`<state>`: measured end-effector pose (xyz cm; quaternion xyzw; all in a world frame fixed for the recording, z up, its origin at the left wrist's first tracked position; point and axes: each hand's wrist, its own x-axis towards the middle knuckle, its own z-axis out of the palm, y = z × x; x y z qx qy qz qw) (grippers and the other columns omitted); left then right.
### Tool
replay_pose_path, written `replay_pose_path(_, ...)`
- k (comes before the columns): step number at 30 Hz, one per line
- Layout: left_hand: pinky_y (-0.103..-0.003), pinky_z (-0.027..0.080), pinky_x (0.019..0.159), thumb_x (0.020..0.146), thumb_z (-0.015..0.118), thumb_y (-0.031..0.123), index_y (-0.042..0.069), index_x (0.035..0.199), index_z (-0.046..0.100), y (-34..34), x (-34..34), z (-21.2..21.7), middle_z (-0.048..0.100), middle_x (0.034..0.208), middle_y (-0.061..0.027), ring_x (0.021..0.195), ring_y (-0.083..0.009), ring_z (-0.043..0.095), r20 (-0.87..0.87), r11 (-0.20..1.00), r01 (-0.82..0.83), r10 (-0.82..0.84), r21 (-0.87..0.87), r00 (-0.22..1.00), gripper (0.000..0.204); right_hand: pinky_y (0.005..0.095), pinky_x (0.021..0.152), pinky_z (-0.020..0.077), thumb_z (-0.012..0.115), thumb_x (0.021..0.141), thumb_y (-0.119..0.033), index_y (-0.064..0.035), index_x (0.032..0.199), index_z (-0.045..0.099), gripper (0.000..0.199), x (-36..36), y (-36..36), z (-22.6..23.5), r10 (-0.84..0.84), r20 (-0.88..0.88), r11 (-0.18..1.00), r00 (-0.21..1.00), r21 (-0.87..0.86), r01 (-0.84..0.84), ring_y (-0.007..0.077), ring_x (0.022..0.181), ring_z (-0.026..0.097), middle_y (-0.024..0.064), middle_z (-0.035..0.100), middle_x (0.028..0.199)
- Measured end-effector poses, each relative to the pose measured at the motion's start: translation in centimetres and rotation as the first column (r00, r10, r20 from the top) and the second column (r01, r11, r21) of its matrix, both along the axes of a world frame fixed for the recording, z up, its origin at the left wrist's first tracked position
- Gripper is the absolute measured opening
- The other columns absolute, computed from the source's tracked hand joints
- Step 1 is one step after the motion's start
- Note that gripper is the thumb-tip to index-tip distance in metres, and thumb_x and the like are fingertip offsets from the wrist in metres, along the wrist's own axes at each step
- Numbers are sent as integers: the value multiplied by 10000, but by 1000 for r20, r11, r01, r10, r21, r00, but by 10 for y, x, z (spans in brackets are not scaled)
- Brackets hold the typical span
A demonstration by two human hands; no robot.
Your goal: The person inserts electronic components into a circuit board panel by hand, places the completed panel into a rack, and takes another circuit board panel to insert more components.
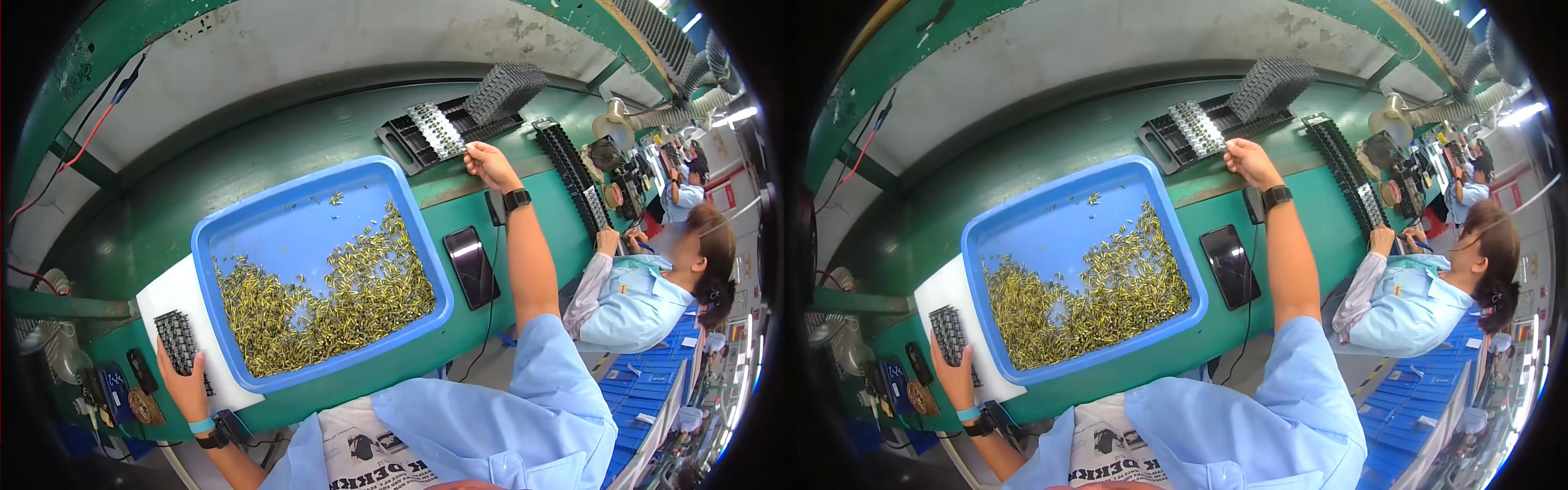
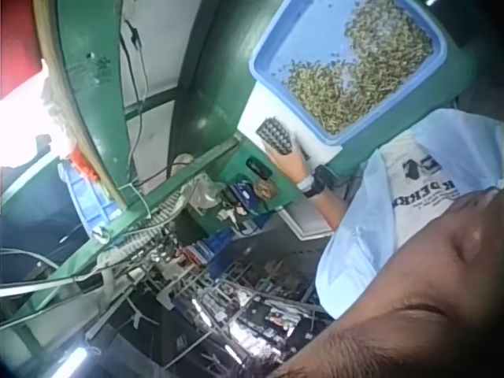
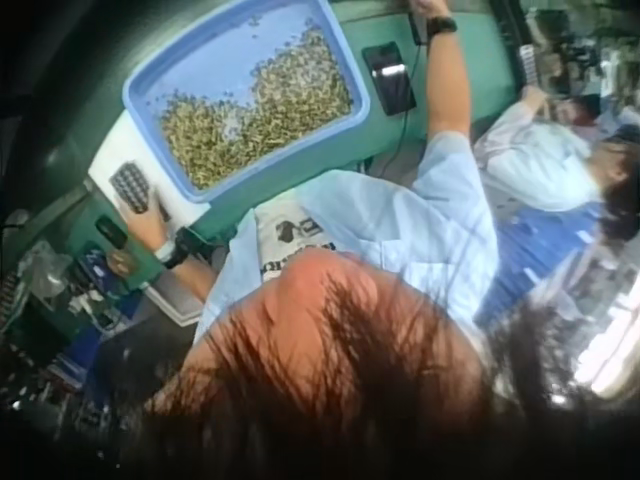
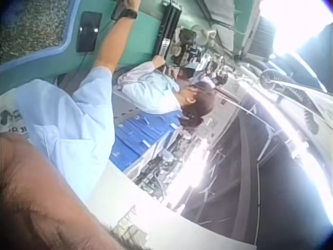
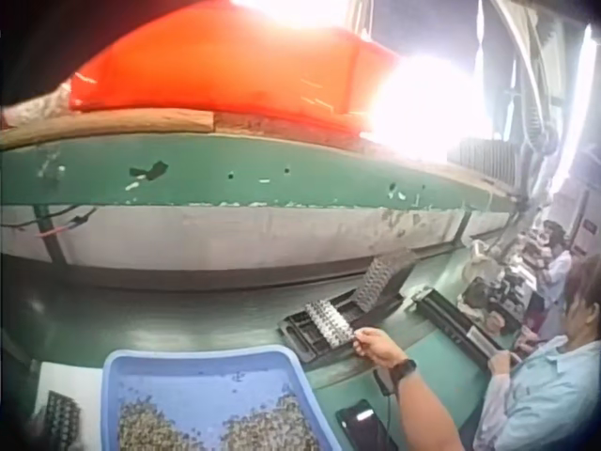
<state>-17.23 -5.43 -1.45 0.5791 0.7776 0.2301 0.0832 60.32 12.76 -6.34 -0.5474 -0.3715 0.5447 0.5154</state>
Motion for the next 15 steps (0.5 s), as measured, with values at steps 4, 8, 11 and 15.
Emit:
replay_pose_path(4,-433,445,1190,843,918,194,-55,1543,527,6,-14,-14,593,1535,-247,1400,-355,580,185,992,33,-56,126,981,839,199,584,380,637,1106,-327,-183,928,570,240,24,4,-10,55,65,998,996,-10,-54,19,685,432,-82,494,808)
replay_pose_path(8,-413,485,1142,830,926,209,-53,1548,519,20,15,0,631,1495,-248,1360,-325,623,207,990,-56,29,127,978,866,174,535,372,636,1117,-392,-105,1076,693,296,69,3,-5,12,289,993,957,-117,23,13,669,517,-50,660,861)
replay_pose_path(11,-429,489,1139,839,911,193,-28,1579,493,5,11,12,615,1515,-228,1355,-330,623,158,980,-110,84,168,984,878,202,563,427,666,1103,-378,-78,1116,712,304,53,8,11,-18,431,955,902,-261,144,35,679,564,-28,702,892)
replay_pose_path(15,-447,520,1092,867,890,189,24,1629,444,-5,10,36,595,1512,-166,1293,-318,633,302,933,-180,83,311,950,898,251,722,510,698,1085,-278,-23,1231,724,296,-3,-22,40,-105,785,994,611,105,36,83,818,643,25,742,1006)
